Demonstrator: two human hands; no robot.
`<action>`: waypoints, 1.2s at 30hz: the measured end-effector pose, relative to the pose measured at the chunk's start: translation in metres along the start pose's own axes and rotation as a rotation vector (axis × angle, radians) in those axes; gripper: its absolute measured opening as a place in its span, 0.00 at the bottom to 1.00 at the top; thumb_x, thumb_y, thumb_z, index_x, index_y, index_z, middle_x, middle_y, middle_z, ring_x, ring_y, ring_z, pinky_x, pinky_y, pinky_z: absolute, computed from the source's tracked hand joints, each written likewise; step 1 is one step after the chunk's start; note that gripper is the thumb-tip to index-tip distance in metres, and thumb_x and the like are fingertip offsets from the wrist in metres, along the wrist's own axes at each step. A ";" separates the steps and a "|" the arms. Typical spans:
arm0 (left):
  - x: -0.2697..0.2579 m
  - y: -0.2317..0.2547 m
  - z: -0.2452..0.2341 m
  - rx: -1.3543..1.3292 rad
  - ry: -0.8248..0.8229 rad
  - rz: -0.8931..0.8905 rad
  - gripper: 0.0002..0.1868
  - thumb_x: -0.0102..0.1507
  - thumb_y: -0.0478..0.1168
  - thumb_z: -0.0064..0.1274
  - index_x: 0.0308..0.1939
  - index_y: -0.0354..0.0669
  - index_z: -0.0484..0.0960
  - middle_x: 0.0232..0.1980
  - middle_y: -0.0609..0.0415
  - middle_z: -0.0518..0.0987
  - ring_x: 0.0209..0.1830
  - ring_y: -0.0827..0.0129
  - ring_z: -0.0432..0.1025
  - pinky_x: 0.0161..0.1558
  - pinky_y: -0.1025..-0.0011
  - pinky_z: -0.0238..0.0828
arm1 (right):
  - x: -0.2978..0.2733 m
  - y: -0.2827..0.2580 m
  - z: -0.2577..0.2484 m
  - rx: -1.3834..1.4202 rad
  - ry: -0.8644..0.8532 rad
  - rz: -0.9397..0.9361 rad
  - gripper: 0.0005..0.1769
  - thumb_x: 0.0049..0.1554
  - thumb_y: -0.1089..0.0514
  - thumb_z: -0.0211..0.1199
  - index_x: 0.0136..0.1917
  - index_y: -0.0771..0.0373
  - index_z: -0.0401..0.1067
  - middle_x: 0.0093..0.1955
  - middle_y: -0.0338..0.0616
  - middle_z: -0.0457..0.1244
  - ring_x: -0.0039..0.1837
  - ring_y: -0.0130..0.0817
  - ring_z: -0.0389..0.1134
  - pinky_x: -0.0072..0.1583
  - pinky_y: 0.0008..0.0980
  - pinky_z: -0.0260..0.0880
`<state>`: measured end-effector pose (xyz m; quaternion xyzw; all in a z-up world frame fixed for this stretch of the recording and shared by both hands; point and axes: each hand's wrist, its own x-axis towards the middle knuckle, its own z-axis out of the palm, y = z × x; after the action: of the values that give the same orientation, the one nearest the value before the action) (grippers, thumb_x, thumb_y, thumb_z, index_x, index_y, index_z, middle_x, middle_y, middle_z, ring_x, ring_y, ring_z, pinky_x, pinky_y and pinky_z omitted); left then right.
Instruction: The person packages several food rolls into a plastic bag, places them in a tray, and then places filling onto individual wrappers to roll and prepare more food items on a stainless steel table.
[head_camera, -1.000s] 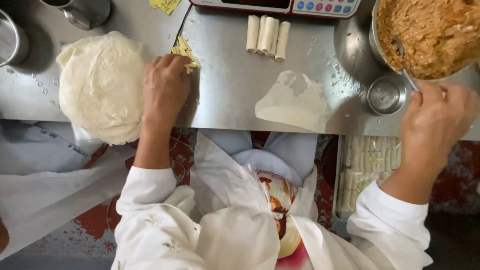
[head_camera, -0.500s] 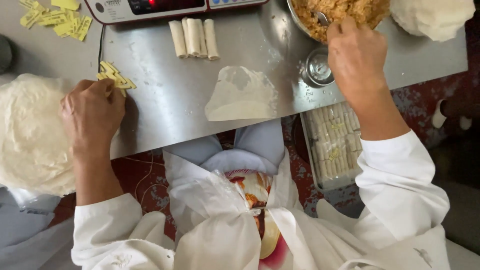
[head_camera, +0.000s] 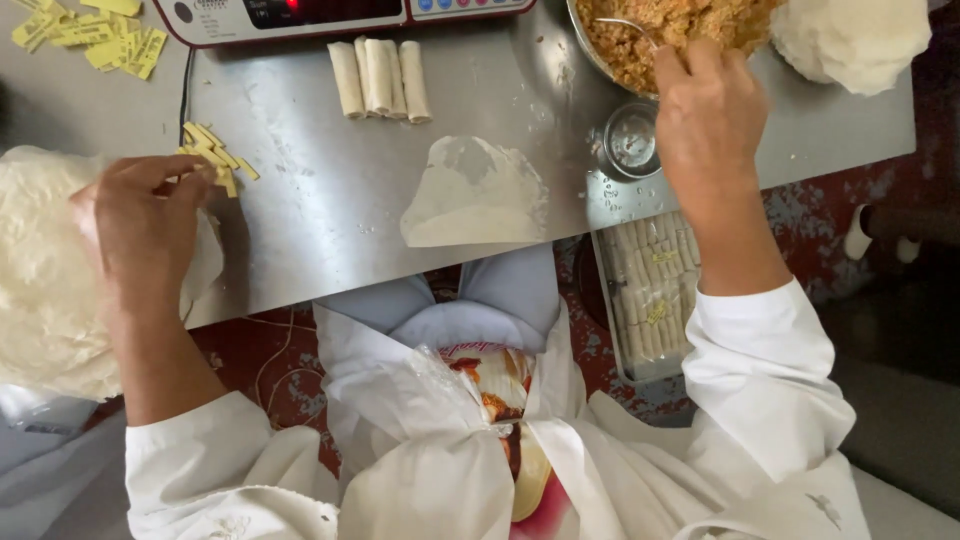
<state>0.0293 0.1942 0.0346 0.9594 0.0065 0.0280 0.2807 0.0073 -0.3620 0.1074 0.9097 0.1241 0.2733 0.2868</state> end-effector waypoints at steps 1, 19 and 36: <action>0.000 0.003 -0.004 -0.104 -0.006 0.010 0.08 0.72 0.36 0.65 0.54 0.42 0.93 0.51 0.47 0.86 0.47 0.62 0.77 0.53 0.67 0.73 | -0.005 0.003 -0.009 -0.016 -0.025 0.030 0.15 0.58 0.65 0.72 0.56 0.48 0.86 0.45 0.31 0.67 0.42 0.27 0.67 0.35 0.23 0.68; -0.020 0.089 0.062 -0.215 0.211 0.647 0.13 0.72 0.18 0.59 0.60 0.26 0.87 0.53 0.36 0.86 0.47 0.52 0.81 0.49 0.63 0.82 | -0.004 -0.006 -0.019 0.263 -0.276 0.147 0.13 0.67 0.67 0.64 0.61 0.61 0.85 0.44 0.43 0.63 0.34 0.35 0.63 0.30 0.33 0.64; -0.068 0.170 0.149 -0.329 -0.048 0.663 0.46 0.60 0.37 0.76 0.77 0.32 0.67 0.58 0.34 0.80 0.57 0.43 0.77 0.62 0.52 0.77 | -0.075 -0.061 -0.045 1.320 -0.300 0.360 0.19 0.54 0.70 0.71 0.57 0.54 0.87 0.43 0.47 0.68 0.43 0.44 0.72 0.45 0.36 0.73</action>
<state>-0.0301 -0.0312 -0.0029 0.8518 -0.3160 0.0955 0.4068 -0.0839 -0.3215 0.0700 0.9282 0.0705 0.0555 -0.3612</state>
